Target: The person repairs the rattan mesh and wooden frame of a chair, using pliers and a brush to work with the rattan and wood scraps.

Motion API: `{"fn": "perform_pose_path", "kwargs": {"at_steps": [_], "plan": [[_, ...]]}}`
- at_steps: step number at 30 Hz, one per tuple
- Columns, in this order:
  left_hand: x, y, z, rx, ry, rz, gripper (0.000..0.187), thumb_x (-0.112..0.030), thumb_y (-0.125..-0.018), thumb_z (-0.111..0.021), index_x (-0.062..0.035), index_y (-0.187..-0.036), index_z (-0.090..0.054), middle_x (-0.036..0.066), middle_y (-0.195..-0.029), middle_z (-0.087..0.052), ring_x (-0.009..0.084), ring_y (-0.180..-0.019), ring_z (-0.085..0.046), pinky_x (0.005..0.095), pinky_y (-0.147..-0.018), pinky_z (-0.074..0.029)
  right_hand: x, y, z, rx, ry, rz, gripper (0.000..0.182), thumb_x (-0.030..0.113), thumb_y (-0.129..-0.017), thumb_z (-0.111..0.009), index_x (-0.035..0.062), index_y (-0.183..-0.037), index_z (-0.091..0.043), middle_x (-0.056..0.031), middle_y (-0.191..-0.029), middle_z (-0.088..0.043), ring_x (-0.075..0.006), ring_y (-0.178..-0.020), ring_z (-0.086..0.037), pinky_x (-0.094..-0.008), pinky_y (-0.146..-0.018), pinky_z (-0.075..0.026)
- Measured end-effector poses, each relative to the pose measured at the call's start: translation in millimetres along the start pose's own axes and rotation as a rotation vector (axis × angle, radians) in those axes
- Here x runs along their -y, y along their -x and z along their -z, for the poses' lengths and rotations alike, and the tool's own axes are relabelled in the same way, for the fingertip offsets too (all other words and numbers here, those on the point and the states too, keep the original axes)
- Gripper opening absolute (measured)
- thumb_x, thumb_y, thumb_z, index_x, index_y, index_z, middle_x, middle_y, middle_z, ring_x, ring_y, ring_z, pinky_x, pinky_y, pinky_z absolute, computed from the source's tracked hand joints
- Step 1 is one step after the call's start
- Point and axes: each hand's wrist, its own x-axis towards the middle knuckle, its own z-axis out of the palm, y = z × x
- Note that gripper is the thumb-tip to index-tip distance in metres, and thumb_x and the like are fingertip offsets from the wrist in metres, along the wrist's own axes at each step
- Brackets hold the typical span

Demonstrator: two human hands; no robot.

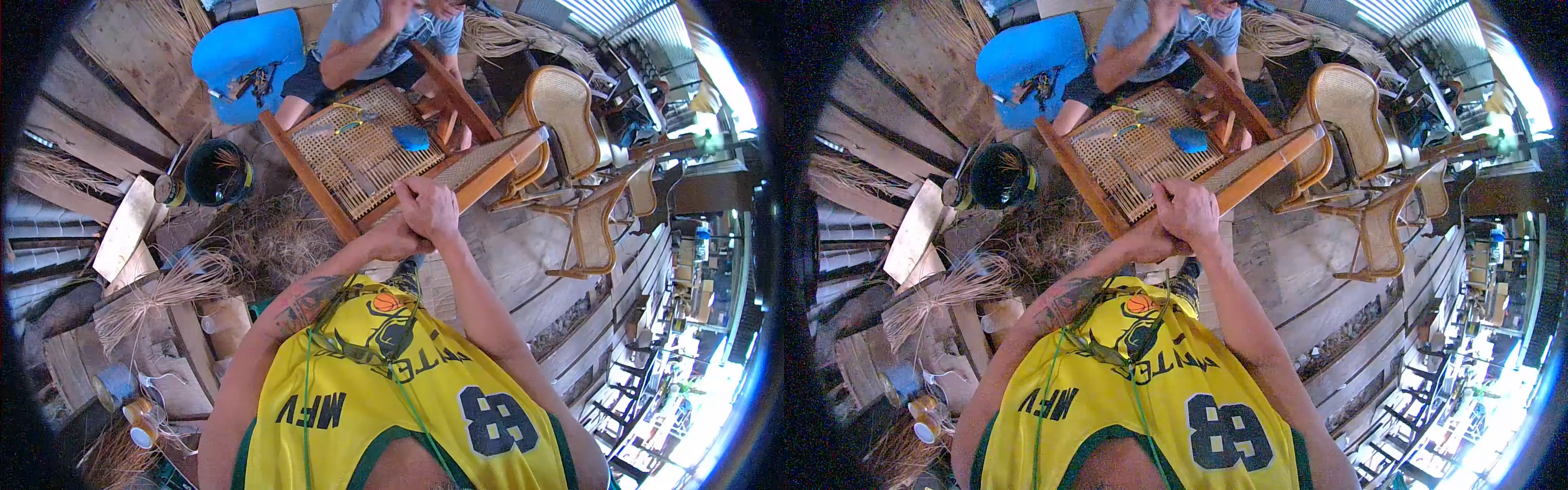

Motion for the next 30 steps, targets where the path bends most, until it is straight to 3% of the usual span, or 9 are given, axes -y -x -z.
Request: {"fn": "perform_pose_path", "kwargs": {"at_steps": [3, 13, 16, 18, 22, 30], "plan": [[-7.3, 4.2, 1.8, 0.027, 0.15, -0.012, 0.049, -0.014, -0.075, -0.08, -0.0029, -0.119, -0.061, 0.01, -0.117, -0.065, 0.0226, -0.11, -0.058, 0.038, -0.099, -0.046, -0.8, 0.2, -0.7, -0.011, -0.004, 0.011, 0.028, 0.032, -0.088, -0.062, 0.0076, -0.077, -0.067, -0.0169, -0.078, -0.068, -0.0383, -0.071, -0.066, -0.0497, -0.063, -0.052], [-5.0, 0.8, 1.6, 0.013, 0.065, -0.023, 0.049, -0.01, -0.074, -0.08, -0.0033, -0.119, -0.06, 0.009, -0.117, -0.064, 0.0211, -0.109, -0.057, 0.0373, -0.098, -0.046, -0.6, -0.5, -0.3, 0.009, 0.016, 0.023, 0.03, 0.034, -0.089, -0.06, 0.0074, -0.078, -0.068, -0.0161, -0.08, -0.069, -0.0382, -0.072, -0.066, -0.0488, -0.064, -0.052], [7.1, -0.2, -3.3, -0.03, 0.172, -0.086, 0.05, -0.01, -0.073, -0.08, -0.0044, -0.119, -0.061, 0.008, -0.117, -0.064, 0.0199, -0.108, -0.057, 0.0366, -0.097, -0.047, -0.4, -1.4, -0.1, 0.035, 0.035, -0.004, 0.029, 0.034, -0.089, -0.06, 0.0081, -0.079, -0.069, -0.016, -0.081, -0.069, -0.0384, -0.072, -0.066, -0.0486, -0.065, -0.052], [6.6, -1.2, -6.0, -0.087, 0.154, -0.123, 0.042, -0.017, -0.069, -0.075, -0.0031, -0.107, -0.065, 0.013, -0.103, -0.069, 0.0235, -0.096, -0.062, 0.0373, -0.086, -0.049, -0.7, -0.7, -1.0, 0.026, 0.019, 0.002, 0.029, 0.034, -0.089, -0.06, 0.0085, -0.08, -0.069, -0.0161, -0.081, -0.069, -0.0384, -0.072, -0.066, -0.0488, -0.065, -0.052], [-12.1, 6.1, 1.5, -0.019, 0.184, 0.005, 0.043, -0.019, -0.069, -0.075, -0.0029, -0.108, -0.065, 0.014, -0.104, -0.069, 0.0244, -0.096, -0.063, 0.038, -0.087, -0.049, -1.5, 0.1, -1.7, 0.013, -0.005, -0.002, 0.028, 0.034, -0.089, -0.062, 0.0086, -0.08, -0.069, -0.0165, -0.08, -0.069, -0.0384, -0.073, -0.066, -0.0491, -0.066, -0.052], [-4.0, 1.9, -2.6, -0.09, 0.08, -0.144, 0.041, -0.017, -0.071, -0.074, -0.0025, -0.108, -0.065, 0.014, -0.105, -0.069, 0.0253, -0.099, -0.063, 0.0377, -0.09, -0.049, -1.4, -0.1, -1.9, -0.002, 0.006, 0.012, 0.029, 0.033, -0.089, -0.062, 0.0073, -0.078, -0.067, -0.0169, -0.077, -0.068, -0.0387, -0.072, -0.065, -0.0495, -0.064, -0.051]]}}
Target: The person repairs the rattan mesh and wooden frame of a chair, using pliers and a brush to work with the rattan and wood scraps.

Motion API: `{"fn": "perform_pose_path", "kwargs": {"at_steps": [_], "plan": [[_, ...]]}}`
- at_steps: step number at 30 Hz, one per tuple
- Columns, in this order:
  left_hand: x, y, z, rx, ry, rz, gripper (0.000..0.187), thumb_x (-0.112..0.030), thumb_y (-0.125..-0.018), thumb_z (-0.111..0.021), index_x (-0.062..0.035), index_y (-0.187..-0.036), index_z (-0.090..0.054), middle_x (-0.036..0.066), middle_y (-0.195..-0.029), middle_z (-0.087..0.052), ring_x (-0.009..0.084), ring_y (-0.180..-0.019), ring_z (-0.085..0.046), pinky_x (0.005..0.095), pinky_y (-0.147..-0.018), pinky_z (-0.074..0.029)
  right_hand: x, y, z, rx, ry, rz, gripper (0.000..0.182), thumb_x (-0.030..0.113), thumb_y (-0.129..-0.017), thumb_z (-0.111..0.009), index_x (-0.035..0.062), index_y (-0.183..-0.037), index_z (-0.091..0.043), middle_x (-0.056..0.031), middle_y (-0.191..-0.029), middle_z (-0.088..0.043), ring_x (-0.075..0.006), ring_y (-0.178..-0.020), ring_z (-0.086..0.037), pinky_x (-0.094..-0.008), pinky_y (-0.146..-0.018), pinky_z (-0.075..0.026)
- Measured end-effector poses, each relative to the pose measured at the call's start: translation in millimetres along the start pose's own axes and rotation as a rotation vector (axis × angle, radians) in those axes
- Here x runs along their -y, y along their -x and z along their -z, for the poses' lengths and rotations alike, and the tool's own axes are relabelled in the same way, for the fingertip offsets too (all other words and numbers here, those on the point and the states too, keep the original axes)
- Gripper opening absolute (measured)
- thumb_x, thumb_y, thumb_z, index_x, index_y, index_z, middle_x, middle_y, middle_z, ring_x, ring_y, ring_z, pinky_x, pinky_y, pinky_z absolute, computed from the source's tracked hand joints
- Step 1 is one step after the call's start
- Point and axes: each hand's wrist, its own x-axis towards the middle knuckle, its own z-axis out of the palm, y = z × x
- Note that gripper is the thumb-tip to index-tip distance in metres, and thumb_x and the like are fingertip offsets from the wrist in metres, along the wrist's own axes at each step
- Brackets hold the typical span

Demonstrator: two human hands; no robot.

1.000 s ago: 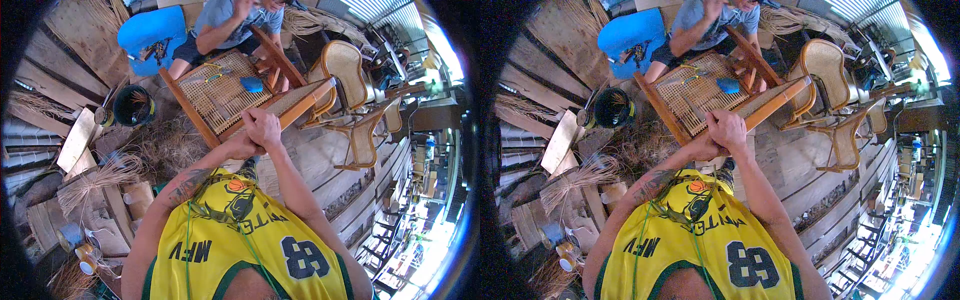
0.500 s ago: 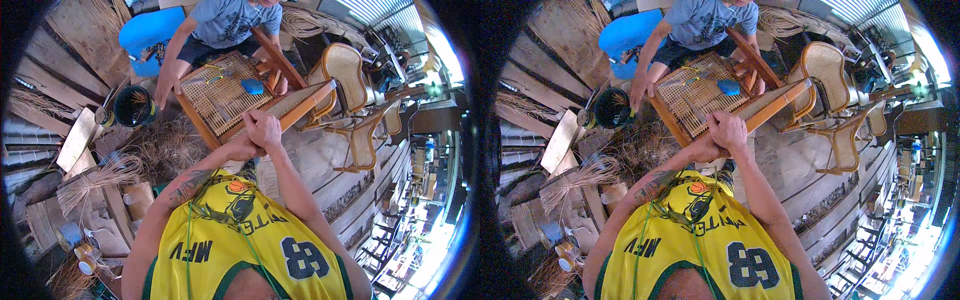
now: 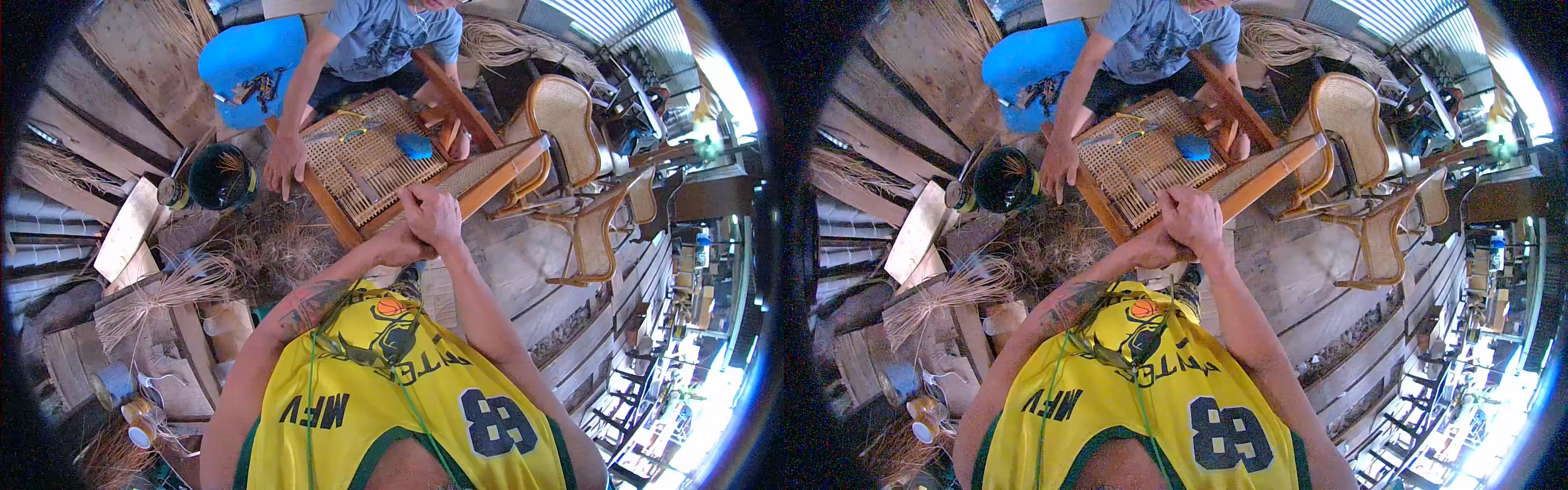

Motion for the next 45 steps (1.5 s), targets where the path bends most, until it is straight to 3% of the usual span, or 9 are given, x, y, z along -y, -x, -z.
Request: {"fn": "perform_pose_path", "kwargs": {"at_steps": [12, 21, 35, 37, 39, 43, 45], "plan": [[9.9, -1.1, -0.8, 0.017, -0.015, 0.021, 0.036, -0.021, -0.071, -0.073, -0.0029, -0.101, -0.066, 0.015, -0.095, -0.069, 0.0266, -0.089, -0.063, 0.0403, -0.081, -0.049, -3.0, -0.4, -1.2, 0.004, -0.004, 0.0, 0.03, 0.035, -0.089, -0.062, 0.0073, -0.077, -0.066, -0.0167, -0.078, -0.068, -0.0389, -0.072, -0.065, -0.0499, -0.064, -0.051], [11.5, -1.2, -2.8, -0.025, 0.144, -0.011, 0.04, -0.018, -0.07, -0.077, -0.003, -0.106, -0.066, 0.012, -0.102, -0.069, 0.0229, -0.096, -0.062, 0.0386, -0.087, -0.049, -4.5, -0.5, -1.6, -0.004, -0.005, 0.005, 0.031, 0.034, -0.089, -0.062, 0.0071, -0.074, -0.065, -0.0163, -0.077, -0.067, -0.0389, -0.071, -0.065, -0.0499, -0.063, -0.051], [30.0, -4.1, -1.1, 0.028, 0.076, 0.068, 0.045, -0.018, -0.069, -0.078, -0.003, -0.109, -0.065, 0.013, -0.104, -0.069, 0.0254, -0.099, -0.062, 0.0387, -0.089, -0.048, -3.8, 0.3, -1.4, -0.025, -0.019, 0.016, 0.028, 0.032, -0.087, -0.062, 0.0073, -0.074, -0.063, -0.0165, -0.076, -0.066, -0.0393, -0.071, -0.064, -0.05, -0.062, -0.051], [24.2, -3.7, -0.2, 0.026, 0.051, 0.052, 0.045, -0.018, -0.069, -0.078, -0.0032, -0.109, -0.065, 0.014, -0.105, -0.068, 0.0255, -0.1, -0.062, 0.0387, -0.089, -0.048, -3.8, 0.5, -1.2, -0.029, -0.02, 0.013, 0.024, 0.029, -0.088, -0.064, 0.0069, -0.081, -0.069, -0.0173, -0.077, -0.067, -0.0387, -0.072, -0.065, -0.0467, -0.063, -0.051], [2.9, -0.6, 3.1, 0.087, 0.077, 0.116, 0.045, -0.008, -0.076, -0.08, -0.0054, -0.117, -0.061, 0.004, -0.111, -0.065, 0.0165, -0.103, -0.058, 0.0346, -0.092, -0.048, -4.9, -0.1, -1.8, -0.02, -0.011, 0.002, 0.024, 0.029, -0.088, -0.064, 0.0068, -0.08, -0.069, -0.0174, -0.077, -0.067, -0.0386, -0.072, -0.065, -0.0468, -0.063, -0.051], [-11.2, 0.6, 5.9, 0.078, -0.07, 0.073, 0.044, -0.008, -0.076, -0.079, -0.005, -0.116, -0.061, 0.004, -0.11, -0.065, 0.0161, -0.104, -0.057, 0.033, -0.09, -0.049, -4.2, 0.9, -0.6, -0.004, -0.005, 0.008, 0.024, 0.029, -0.089, -0.064, 0.0068, -0.082, -0.069, -0.0177, -0.077, -0.067, -0.0383, -0.072, -0.065, -0.0467, -0.064, -0.051], [-22.8, 2.0, 6.6, 0.09, 0.003, 0.23, 0.045, -0.008, -0.075, -0.079, -0.0047, -0.116, -0.061, 0.004, -0.106, -0.066, 0.0146, -0.097, -0.058, 0.0311, -0.083, -0.051, -4.1, -0.5, -0.8, -0.005, -0.002, 0.01, 0.024, 0.029, -0.089, -0.064, 0.0068, -0.082, -0.069, -0.0177, -0.076, -0.067, -0.0384, -0.071, -0.065, -0.0468, -0.063, -0.051]]}}
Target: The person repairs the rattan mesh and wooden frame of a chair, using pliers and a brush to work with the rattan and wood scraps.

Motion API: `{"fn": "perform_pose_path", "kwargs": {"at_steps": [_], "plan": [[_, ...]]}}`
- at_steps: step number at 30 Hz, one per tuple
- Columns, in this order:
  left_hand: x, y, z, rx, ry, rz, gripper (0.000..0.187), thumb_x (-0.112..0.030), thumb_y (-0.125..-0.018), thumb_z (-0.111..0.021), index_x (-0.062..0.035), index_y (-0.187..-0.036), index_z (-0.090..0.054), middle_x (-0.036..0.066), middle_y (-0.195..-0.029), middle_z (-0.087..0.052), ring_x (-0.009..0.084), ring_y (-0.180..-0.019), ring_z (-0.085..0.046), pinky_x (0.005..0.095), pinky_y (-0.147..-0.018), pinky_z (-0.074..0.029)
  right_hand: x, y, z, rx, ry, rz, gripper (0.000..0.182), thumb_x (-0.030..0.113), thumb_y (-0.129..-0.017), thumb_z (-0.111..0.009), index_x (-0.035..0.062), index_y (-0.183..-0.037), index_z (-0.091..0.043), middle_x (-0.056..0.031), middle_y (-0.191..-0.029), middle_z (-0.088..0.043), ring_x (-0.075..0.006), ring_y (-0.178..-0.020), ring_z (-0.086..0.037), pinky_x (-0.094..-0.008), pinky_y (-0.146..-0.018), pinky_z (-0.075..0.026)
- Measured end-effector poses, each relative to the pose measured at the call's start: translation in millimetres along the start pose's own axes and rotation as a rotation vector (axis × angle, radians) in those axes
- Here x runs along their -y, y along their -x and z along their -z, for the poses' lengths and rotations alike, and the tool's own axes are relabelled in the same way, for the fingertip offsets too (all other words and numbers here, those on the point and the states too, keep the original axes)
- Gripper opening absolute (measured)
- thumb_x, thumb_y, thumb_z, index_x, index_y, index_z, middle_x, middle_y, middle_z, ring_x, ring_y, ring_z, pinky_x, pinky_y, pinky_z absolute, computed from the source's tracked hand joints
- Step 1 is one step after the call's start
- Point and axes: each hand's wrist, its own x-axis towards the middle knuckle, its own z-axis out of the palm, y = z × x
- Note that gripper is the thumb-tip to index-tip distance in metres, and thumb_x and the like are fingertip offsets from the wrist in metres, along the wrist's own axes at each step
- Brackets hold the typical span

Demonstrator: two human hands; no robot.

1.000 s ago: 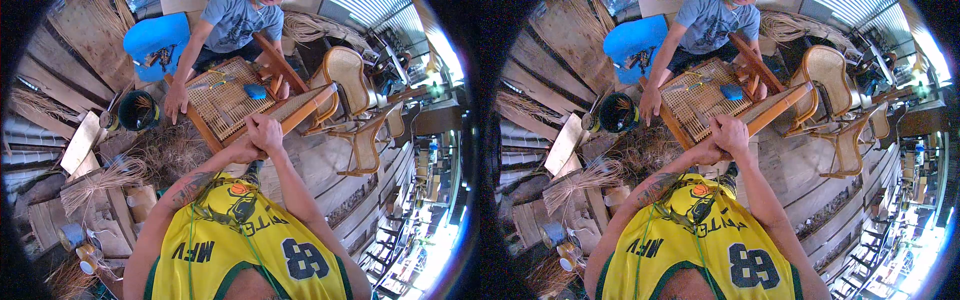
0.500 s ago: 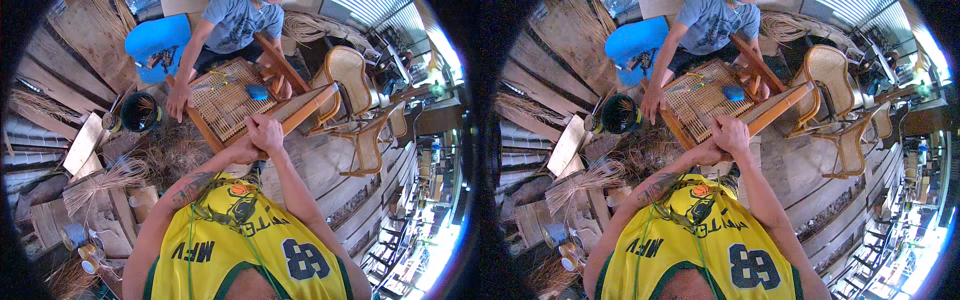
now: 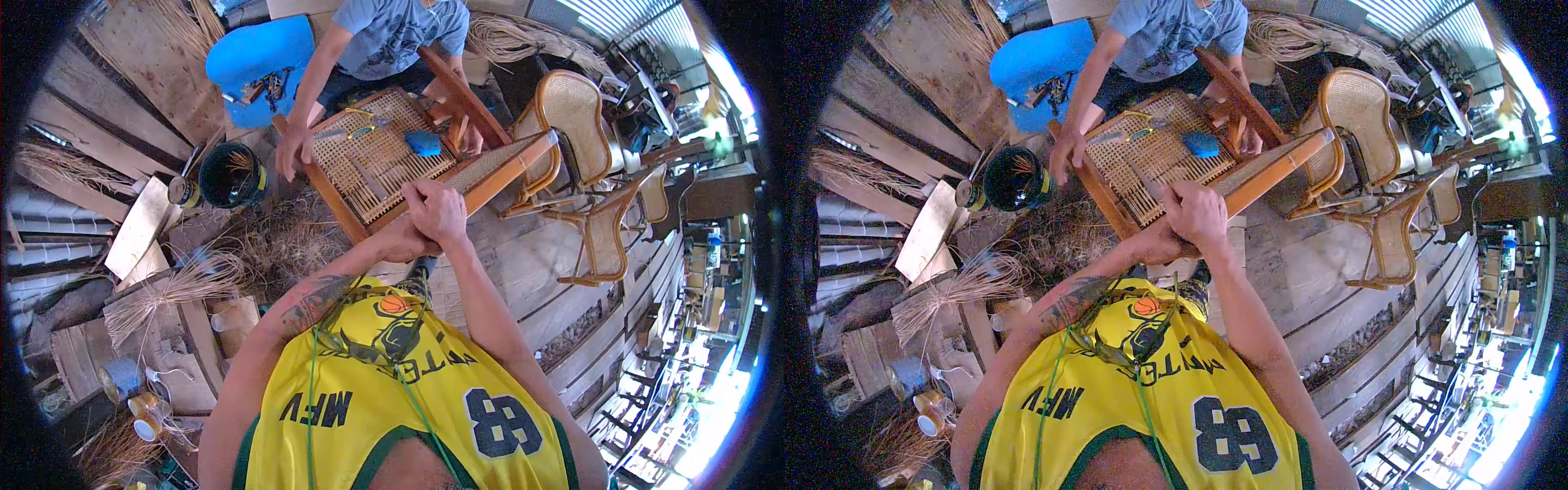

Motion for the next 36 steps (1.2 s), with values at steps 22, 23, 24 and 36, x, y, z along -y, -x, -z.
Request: {"fn": "perform_pose_path", "kwargs": {"at_steps": [22, 23, 24, 36], "plan": [[31.1, -9.3, -4.7, 0.025, 0.112, -0.08, 0.05, -0.008, -0.075, -0.078, -0.0023, -0.121, -0.059, 0.009, -0.118, -0.065, 0.0205, -0.112, -0.057, 0.0373, -0.101, -0.045, -0.1, 1.6, -2.0, -0.01, -0.04, 0.0, 0.028, 0.031, -0.088, -0.063, 0.006, -0.077, -0.067, -0.0162, -0.079, -0.068, -0.0385, -0.073, -0.065, -0.049, -0.064, -0.051], [20.0, -5.5, -3.7, 0.022, 0.063, -0.069, 0.05, -0.01, -0.075, -0.078, -0.0022, -0.121, -0.06, 0.01, -0.118, -0.065, 0.0213, -0.112, -0.057, 0.0373, -0.101, -0.045, -1.0, 1.0, -2.6, -0.018, -0.042, 0.013, 0.028, 0.031, -0.088, -0.063, 0.0061, -0.077, -0.067, -0.0163, -0.079, -0.068, -0.0384, -0.073, -0.065, -0.0488, -0.064, -0.051], [14.2, -4.6, -2.3, 0.018, 0.012, -0.061, 0.05, -0.012, -0.075, -0.078, -0.0022, -0.12, -0.06, 0.011, -0.118, -0.065, 0.0221, -0.112, -0.058, 0.0374, -0.101, -0.045, -0.2, 1.7, -2.4, -0.015, -0.037, 0.013, 0.028, 0.031, -0.088, -0.063, 0.0061, -0.077, -0.067, -0.0163, -0.079, -0.068, -0.0384, -0.073, -0.065, -0.0488, -0.064, -0.051], [36.2, -11.2, -11.9, -0.076, 0.182, -0.206, 0.039, -0.017, -0.072, -0.075, -0.0019, -0.107, -0.066, 0.013, -0.1, -0.071, 0.0229, -0.093, -0.064, 0.0371, -0.084, -0.05, 1.3, 0.2, -1.6, 0.001, 0.004, 0.02, 0.026, 0.03, -0.089, -0.065, 0.0062, -0.08, -0.069, -0.0164, -0.073, -0.067, -0.038, -0.067, -0.064, -0.0455, -0.059, -0.049]]}}
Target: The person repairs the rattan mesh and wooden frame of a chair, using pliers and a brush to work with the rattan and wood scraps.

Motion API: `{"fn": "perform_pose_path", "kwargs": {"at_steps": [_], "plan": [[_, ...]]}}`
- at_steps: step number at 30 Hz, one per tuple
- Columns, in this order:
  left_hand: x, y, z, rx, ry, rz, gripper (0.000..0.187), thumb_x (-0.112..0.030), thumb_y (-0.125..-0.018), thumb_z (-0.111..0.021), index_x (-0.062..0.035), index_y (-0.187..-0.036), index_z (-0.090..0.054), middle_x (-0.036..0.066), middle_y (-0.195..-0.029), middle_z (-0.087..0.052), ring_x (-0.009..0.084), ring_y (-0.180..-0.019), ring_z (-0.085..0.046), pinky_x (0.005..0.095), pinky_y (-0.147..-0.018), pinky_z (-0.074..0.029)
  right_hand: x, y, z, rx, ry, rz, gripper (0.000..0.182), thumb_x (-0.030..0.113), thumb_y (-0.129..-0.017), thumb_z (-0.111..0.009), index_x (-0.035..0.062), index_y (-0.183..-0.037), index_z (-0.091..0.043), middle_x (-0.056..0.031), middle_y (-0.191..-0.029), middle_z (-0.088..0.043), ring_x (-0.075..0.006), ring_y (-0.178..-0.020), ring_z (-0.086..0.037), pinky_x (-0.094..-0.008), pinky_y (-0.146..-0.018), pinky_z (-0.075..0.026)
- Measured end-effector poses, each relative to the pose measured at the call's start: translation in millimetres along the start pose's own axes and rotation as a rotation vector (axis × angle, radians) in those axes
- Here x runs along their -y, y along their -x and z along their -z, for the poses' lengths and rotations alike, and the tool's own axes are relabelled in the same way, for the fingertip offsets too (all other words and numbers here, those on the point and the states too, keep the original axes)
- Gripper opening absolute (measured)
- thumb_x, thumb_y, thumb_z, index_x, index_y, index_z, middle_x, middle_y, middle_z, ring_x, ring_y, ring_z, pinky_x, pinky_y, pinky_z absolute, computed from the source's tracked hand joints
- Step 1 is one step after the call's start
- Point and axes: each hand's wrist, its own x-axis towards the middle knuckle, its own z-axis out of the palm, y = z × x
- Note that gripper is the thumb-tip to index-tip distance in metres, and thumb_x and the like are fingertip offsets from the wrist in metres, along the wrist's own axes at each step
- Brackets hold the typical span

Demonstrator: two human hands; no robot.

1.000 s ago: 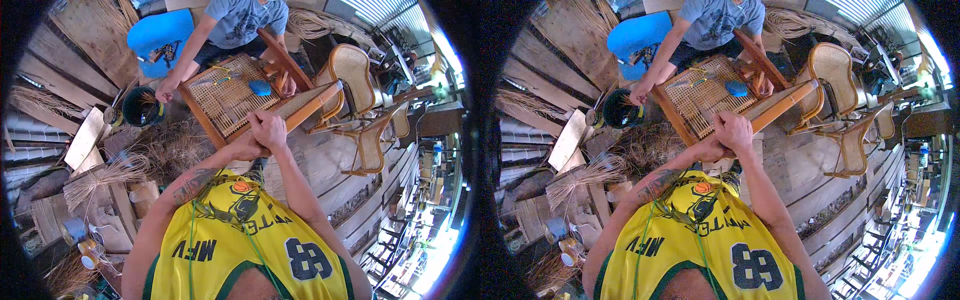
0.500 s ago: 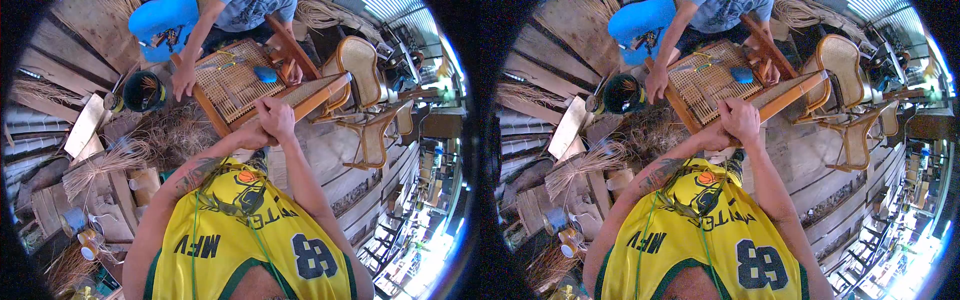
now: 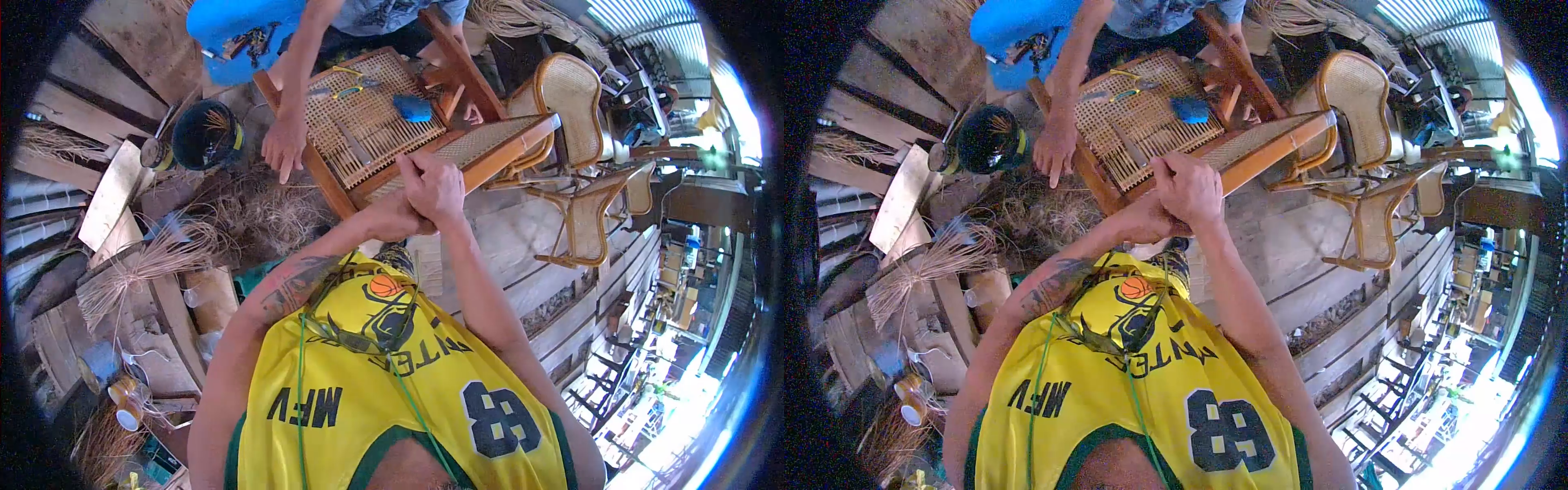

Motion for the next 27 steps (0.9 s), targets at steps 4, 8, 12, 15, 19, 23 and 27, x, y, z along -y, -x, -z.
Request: {"fn": "perform_pose_path", "kwargs": {"at_steps": [4, 8, 12, 15, 19, 23, 27], "plan": [[0.5, -0.3, 2.6, 0.008, -0.137, 0.032, 0.04, -0.018, -0.071, -0.075, -0.0016, -0.106, -0.067, 0.014, -0.1, -0.071, 0.0234, -0.093, -0.064, 0.0374, -0.084, -0.05, -1.0, -0.9, 0.5, 0.007, -0.012, -0.015, 0.026, 0.03, -0.089, -0.065, 0.0058, -0.08, -0.069, -0.0168, -0.075, -0.067, -0.0383, -0.069, -0.064, -0.0457, -0.06, -0.05], [-5.1, 0.1, 5.9, 0.051, -0.107, 0.031, 0.041, -0.021, -0.072, -0.075, -0.0022, -0.108, -0.066, 0.015, -0.101, -0.07, 0.0264, -0.094, -0.065, 0.0387, -0.085, -0.05, -1.8, -1.3, -1.0, 0.016, 0.018, -0.017, 0.025, 0.029, -0.088, -0.065, 0.0058, -0.081, -0.069, -0.0172, -0.075, -0.067, -0.0385, -0.069, -0.064, -0.0458, -0.06, -0.05], [8.3, -2.0, 3.4, 0.026, -0.088, -0.003, 0.042, -0.023, -0.073, -0.075, -0.0025, -0.108, -0.066, 0.016, -0.102, -0.07, 0.0278, -0.096, -0.065, 0.0391, -0.086, -0.049, -1.7, -0.6, -0.6, -0.004, -0.032, -0.006, 0.025, 0.03, -0.088, -0.065, 0.0059, -0.081, -0.069, -0.0172, -0.075, -0.067, -0.0389, -0.07, -0.064, -0.0459, -0.06, -0.049], [3.2, -2.4, 5.4, 0.047, -0.201, 0.021, 0.043, -0.024, -0.072, -0.076, -0.0024, -0.109, -0.066, 0.016, -0.103, -0.07, 0.0281, -0.097, -0.065, 0.0391, -0.086, -0.049, -0.5, -0.3, 0.6, 0.002, -0.023, -0.028, 0.025, 0.03, -0.088, -0.065, 0.0059, -0.081, -0.07, -0.017, -0.075, -0.067, -0.039, -0.07, -0.064, -0.0457, -0.06, -0.049], [1.3, -0.6, 6.4, 0.058, -0.212, 0.077, 0.042, -0.022, -0.072, -0.076, -0.0022, -0.108, -0.066, 0.015, -0.103, -0.07, 0.0269, -0.096, -0.064, 0.0387, -0.086, -0.049, 0.3, -1.0, 1.0, 0.006, -0.013, -0.025, 0.027, 0.031, -0.088, -0.065, 0.0059, -0.08, -0.069, -0.0173, -0.075, -0.066, -0.0393, -0.069, -0.064, -0.0462, -0.06, -0.049], [-7.0, 0.6, 5.2, 0.042, -0.088, 0.037, 0.041, -0.016, -0.071, -0.076, -0.0008, -0.108, -0.065, 0.014, -0.102, -0.07, 0.0244, -0.095, -0.063, 0.0377, -0.086, -0.049, 0.5, -1.2, 0.5, -0.006, 0.019, -0.004, 0.027, 0.031, -0.088, -0.064, 0.0061, -0.077, -0.068, -0.0166, -0.074, -0.067, -0.0374, -0.069, -0.065, -0.0474, -0.061, -0.052], [-15.5, 2.0, 4.6, 0.036, -0.099, 0.03, 0.041, -0.015, -0.072, -0.076, -0.0005, -0.108, -0.065, 0.014, -0.102, -0.07, 0.0241, -0.095, -0.063, 0.0379, -0.086, -0.049, 2.3, -0.9, 1.9, 0.0, 0.013, -0.026, 0.028, 0.031, -0.088, -0.064, 0.006, -0.077, -0.068, -0.0165, -0.075, -0.068, -0.0373, -0.069, -0.065, -0.0474, -0.061, -0.052]]}}
